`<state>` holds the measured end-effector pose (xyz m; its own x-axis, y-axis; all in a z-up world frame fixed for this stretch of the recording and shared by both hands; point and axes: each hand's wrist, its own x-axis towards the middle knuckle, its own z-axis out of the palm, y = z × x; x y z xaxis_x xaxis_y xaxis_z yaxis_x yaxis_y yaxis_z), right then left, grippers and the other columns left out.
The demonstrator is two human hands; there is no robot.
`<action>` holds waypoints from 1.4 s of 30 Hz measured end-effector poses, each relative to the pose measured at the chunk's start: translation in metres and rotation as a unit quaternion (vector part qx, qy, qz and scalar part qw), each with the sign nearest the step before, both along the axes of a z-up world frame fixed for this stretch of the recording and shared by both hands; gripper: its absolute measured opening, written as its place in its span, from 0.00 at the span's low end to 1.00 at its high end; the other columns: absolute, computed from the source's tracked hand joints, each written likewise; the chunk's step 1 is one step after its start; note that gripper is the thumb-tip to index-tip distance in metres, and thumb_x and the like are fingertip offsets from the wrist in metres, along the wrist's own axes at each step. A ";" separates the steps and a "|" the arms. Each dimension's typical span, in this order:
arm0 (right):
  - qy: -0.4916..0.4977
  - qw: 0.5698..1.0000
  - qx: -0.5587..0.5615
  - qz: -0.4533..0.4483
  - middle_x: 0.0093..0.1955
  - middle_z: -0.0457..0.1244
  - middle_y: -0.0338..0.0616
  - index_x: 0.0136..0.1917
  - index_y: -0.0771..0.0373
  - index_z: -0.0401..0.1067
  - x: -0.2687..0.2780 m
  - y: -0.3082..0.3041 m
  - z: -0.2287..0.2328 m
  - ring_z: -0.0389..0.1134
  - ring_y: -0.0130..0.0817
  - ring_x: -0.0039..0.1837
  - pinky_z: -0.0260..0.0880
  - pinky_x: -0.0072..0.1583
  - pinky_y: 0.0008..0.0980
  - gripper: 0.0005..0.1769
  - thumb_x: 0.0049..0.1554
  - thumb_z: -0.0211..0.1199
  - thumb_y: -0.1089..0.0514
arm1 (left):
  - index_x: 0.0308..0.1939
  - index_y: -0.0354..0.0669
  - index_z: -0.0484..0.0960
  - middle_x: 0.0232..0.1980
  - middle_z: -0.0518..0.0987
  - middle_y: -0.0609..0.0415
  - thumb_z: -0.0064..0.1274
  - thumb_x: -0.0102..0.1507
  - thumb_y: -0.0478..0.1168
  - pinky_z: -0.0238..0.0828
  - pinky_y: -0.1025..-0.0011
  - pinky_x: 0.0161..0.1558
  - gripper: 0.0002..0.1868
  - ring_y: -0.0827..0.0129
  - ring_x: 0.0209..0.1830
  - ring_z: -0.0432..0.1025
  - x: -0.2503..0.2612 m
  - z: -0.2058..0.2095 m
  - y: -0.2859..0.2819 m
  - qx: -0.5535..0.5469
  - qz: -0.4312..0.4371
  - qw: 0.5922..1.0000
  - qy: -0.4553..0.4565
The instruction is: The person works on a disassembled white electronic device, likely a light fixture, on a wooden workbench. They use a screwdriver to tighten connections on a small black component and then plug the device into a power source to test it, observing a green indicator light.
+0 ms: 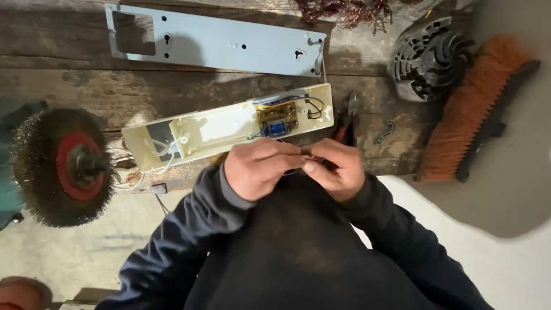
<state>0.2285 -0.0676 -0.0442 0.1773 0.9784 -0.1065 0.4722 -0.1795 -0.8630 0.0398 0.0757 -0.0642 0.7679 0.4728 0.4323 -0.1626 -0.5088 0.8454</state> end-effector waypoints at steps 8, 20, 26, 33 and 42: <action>0.121 0.973 0.047 -0.191 0.46 0.70 0.46 0.52 0.71 0.74 -0.017 -0.004 -0.044 0.72 0.29 0.48 0.72 0.51 0.28 0.07 0.59 0.68 0.68 | 0.47 0.45 0.85 0.49 0.84 0.54 0.59 0.59 0.29 0.78 0.66 0.46 0.13 0.59 0.46 0.81 0.021 -0.037 -0.002 0.001 0.052 0.999 0.003; -0.249 0.961 0.119 -0.008 0.45 0.70 0.50 0.51 0.65 0.77 0.002 0.037 -0.017 0.73 0.47 0.47 0.74 0.49 0.39 0.09 0.57 0.73 0.66 | 0.53 0.42 0.79 0.53 0.85 0.50 0.55 0.66 0.30 0.79 0.64 0.47 0.11 0.54 0.47 0.81 0.011 -0.043 -0.005 -0.090 0.068 0.988 0.104; -0.227 0.972 0.064 -0.010 0.45 0.70 0.49 0.54 0.63 0.78 0.009 0.036 -0.020 0.73 0.44 0.46 0.74 0.48 0.37 0.10 0.58 0.72 0.64 | 0.58 0.42 0.78 0.54 0.83 0.48 0.53 0.66 0.30 0.78 0.62 0.50 0.16 0.52 0.51 0.79 0.010 -0.042 -0.004 -0.085 0.046 0.991 0.097; -0.334 0.936 0.064 0.090 0.42 0.66 0.45 0.54 0.62 0.77 0.012 0.042 -0.008 0.70 0.45 0.44 0.71 0.47 0.41 0.10 0.58 0.68 0.66 | 0.57 0.46 0.79 0.63 0.80 0.47 0.58 0.62 0.32 0.73 0.62 0.61 0.18 0.53 0.61 0.74 0.000 -0.044 -0.001 0.007 0.054 0.995 0.079; -0.431 0.878 0.028 0.205 0.46 0.66 0.40 0.57 0.60 0.77 0.015 0.055 -0.007 0.70 0.40 0.49 0.73 0.49 0.37 0.16 0.55 0.62 0.67 | 0.72 0.47 0.74 0.77 0.68 0.46 0.69 0.60 0.51 0.45 0.41 0.78 0.38 0.49 0.78 0.59 -0.072 -0.041 0.022 0.145 0.153 0.944 0.253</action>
<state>0.2437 -0.0131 -0.0512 -0.2005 0.9781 -0.0551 0.9693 0.1899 -0.1561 -0.0320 0.0976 -0.1055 0.7571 0.6244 0.1920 0.4174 -0.6885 0.5931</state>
